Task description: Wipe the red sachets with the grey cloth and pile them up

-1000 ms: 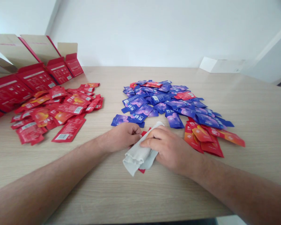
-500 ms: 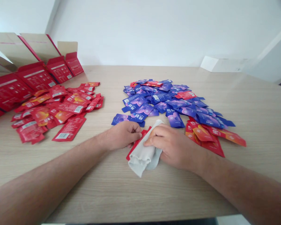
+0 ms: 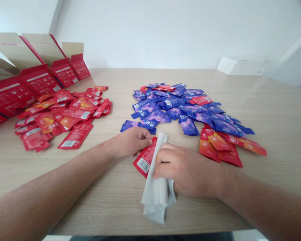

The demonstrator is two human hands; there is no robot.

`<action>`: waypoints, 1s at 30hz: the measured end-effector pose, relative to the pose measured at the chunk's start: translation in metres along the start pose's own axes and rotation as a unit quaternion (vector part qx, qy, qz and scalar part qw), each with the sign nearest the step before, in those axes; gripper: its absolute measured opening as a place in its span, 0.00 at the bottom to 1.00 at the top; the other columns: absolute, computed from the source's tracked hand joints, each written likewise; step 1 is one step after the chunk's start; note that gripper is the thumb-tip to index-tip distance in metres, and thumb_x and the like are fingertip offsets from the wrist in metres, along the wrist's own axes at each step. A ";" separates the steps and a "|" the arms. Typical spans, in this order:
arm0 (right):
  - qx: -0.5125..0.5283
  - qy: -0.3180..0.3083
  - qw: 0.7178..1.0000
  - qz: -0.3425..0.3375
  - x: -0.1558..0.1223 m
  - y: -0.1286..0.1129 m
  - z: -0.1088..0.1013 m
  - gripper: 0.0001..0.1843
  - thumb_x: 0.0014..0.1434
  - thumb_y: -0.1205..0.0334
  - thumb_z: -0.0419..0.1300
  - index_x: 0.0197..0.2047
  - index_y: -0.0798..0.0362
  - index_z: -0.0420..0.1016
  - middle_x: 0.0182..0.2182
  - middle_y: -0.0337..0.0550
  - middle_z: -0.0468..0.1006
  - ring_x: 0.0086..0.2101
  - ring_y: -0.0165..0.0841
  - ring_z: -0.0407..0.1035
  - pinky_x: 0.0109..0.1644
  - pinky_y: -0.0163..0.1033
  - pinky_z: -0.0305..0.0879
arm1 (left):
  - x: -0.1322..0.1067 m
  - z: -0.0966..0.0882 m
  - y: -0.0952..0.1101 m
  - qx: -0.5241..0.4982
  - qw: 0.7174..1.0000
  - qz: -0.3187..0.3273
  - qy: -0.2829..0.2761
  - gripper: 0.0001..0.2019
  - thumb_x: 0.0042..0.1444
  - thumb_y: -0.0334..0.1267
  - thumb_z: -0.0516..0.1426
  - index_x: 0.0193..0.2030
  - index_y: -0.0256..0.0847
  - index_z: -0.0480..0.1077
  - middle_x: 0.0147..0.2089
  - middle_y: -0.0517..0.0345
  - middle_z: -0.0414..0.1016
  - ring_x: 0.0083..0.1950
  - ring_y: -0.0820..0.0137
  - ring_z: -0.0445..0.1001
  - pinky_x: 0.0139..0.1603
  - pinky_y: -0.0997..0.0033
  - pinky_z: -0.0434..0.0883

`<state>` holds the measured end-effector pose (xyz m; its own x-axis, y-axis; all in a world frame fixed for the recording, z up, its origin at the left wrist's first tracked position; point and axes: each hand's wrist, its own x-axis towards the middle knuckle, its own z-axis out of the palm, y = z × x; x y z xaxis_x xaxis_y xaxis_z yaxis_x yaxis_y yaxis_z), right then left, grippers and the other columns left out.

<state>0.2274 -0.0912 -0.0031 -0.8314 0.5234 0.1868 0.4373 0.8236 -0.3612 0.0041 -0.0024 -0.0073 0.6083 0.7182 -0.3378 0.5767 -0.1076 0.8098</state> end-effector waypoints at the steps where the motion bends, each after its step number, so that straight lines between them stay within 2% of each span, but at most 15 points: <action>1: 0.003 -0.005 1.000 -0.012 0.000 -0.001 0.001 0.11 0.61 0.71 0.63 0.46 0.52 0.81 0.41 0.45 0.78 0.46 0.40 0.69 0.56 0.47 0.66 | 0.000 0.000 0.000 -0.002 1.000 0.000 -0.003 0.11 0.63 0.48 0.57 0.37 0.42 0.69 0.22 0.67 0.68 0.18 0.76 0.65 0.17 0.78 0.64; 3: 0.009 0.019 1.000 0.002 0.001 0.002 0.003 0.10 0.64 0.70 0.62 0.47 0.52 0.81 0.42 0.45 0.78 0.45 0.39 0.69 0.55 0.46 0.67 | 0.000 0.000 0.001 -0.001 1.000 0.005 -0.007 0.11 0.63 0.47 0.57 0.36 0.42 0.69 0.22 0.67 0.68 0.18 0.76 0.65 0.17 0.78 0.64; 5: 0.009 0.071 0.996 0.051 0.000 0.010 0.003 0.10 0.65 0.70 0.62 0.48 0.52 0.81 0.43 0.46 0.78 0.46 0.39 0.70 0.54 0.46 0.68 | -0.001 0.000 0.001 0.005 1.000 0.010 -0.010 0.10 0.63 0.45 0.57 0.36 0.42 0.69 0.22 0.67 0.68 0.19 0.76 0.66 0.17 0.79 0.64; 9: -0.003 0.146 0.980 0.137 -0.002 0.026 0.001 0.17 0.62 0.75 0.59 0.52 0.51 0.78 0.47 0.47 0.77 0.50 0.41 0.70 0.57 0.49 0.67 | -0.007 -0.003 0.003 -0.001 1.000 0.016 -0.023 0.09 0.63 0.43 0.56 0.36 0.41 0.70 0.23 0.65 0.70 0.20 0.76 0.68 0.17 0.80 0.64; 11: 0.000 0.171 0.974 0.151 -0.002 0.029 0.000 0.21 0.59 0.77 0.59 0.53 0.50 0.77 0.48 0.46 0.76 0.51 0.41 0.70 0.57 0.48 0.67 | -0.011 -0.011 0.003 -0.011 0.999 0.036 -0.005 0.09 0.63 0.42 0.56 0.35 0.41 0.69 0.23 0.66 0.69 0.20 0.77 0.67 0.18 0.80 0.64; 13: -0.005 0.191 0.968 0.159 -0.002 0.028 0.001 0.24 0.57 0.78 0.57 0.53 0.48 0.76 0.48 0.45 0.76 0.50 0.40 0.71 0.55 0.47 0.68 | -0.015 -0.025 0.001 -0.014 0.997 0.057 0.049 0.09 0.63 0.42 0.57 0.35 0.40 0.68 0.22 0.66 0.67 0.19 0.78 0.64 0.18 0.81 0.61; 19: 0.005 0.193 0.969 0.153 -0.001 0.028 0.005 0.23 0.57 0.76 0.56 0.52 0.47 0.76 0.47 0.44 0.77 0.48 0.40 0.73 0.53 0.47 0.69 | -0.023 -0.092 -0.018 -0.048 0.960 0.055 0.270 0.08 0.63 0.40 0.57 0.36 0.40 0.67 0.20 0.66 0.66 0.18 0.79 0.63 0.18 0.80 0.58; 22: 0.007 0.188 0.969 0.159 -0.001 0.029 0.006 0.24 0.56 0.76 0.57 0.52 0.46 0.77 0.47 0.43 0.77 0.48 0.40 0.73 0.54 0.47 0.69 | -0.028 -0.131 -0.031 0.013 0.924 -0.016 0.382 0.09 0.64 0.42 0.56 0.34 0.41 0.67 0.20 0.64 0.68 0.17 0.78 0.63 0.19 0.79 0.58; 26: 0.012 0.179 0.970 0.163 -0.002 0.030 0.007 0.24 0.55 0.76 0.56 0.52 0.45 0.77 0.48 0.42 0.76 0.49 0.39 0.72 0.55 0.47 0.69 | -0.036 -0.184 -0.046 0.054 0.892 -0.069 0.443 0.09 0.60 0.40 0.58 0.31 0.41 0.66 0.18 0.65 0.65 0.17 0.77 0.61 0.19 0.78 0.58; 30: 0.024 0.171 0.971 0.168 -0.002 0.029 0.008 0.25 0.54 0.76 0.55 0.51 0.46 0.77 0.48 0.42 0.76 0.49 0.39 0.72 0.56 0.46 0.69 | -0.036 -0.229 -0.052 0.100 0.870 -0.119 0.469 0.07 0.57 0.38 0.61 0.31 0.40 0.69 0.17 0.66 0.63 0.18 0.75 0.62 0.20 0.77 0.58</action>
<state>0.2393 -0.0702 -0.0216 -0.4791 0.8090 0.3405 0.6402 0.5875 -0.4950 -0.1727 0.1351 0.0725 -0.1985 0.9713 0.1307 0.7652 0.0703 0.6400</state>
